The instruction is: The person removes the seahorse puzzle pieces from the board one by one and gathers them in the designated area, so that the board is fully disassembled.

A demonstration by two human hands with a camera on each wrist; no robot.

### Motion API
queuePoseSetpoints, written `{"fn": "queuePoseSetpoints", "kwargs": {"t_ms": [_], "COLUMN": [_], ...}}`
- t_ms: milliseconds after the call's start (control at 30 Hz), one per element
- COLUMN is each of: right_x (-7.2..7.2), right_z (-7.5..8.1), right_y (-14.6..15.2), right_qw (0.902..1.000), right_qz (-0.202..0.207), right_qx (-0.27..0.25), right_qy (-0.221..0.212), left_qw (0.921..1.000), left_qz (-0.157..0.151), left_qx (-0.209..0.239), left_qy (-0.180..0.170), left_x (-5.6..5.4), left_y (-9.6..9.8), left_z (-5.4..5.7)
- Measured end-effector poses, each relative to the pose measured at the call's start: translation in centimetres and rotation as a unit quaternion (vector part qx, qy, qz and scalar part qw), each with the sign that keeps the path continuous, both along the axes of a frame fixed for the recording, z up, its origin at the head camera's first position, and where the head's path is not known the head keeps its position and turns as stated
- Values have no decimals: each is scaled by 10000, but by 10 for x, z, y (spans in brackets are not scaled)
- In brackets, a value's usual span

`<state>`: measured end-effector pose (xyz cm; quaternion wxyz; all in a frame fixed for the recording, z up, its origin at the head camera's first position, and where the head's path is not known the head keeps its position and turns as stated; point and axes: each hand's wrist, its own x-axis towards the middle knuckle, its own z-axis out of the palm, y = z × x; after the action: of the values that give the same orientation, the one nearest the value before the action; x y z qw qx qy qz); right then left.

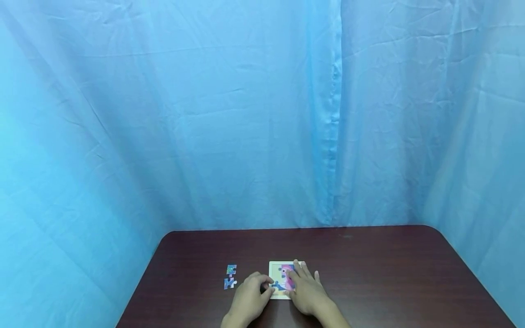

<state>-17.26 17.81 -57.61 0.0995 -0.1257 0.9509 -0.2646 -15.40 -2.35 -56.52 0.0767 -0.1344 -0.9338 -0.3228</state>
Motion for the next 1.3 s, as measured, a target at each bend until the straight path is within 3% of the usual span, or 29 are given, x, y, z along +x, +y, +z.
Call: {"fn": "queuePoseSetpoints", "kwargs": {"t_ms": [733,1300], "right_x": [1,-1], "right_z": [1,2], "right_y": [-3,2], "right_qw": [10000,9999], "right_qz": [-21,-23], "right_qx": [6,-90], "right_qy": [53,-141], "left_qw": [9971,9941], "left_qz": [79,20], "left_qx": [-711,-909], "left_qy": [-249,-589], "left_x": [-2,-10], "left_y": [9,15], "left_z": [-7,0]}}
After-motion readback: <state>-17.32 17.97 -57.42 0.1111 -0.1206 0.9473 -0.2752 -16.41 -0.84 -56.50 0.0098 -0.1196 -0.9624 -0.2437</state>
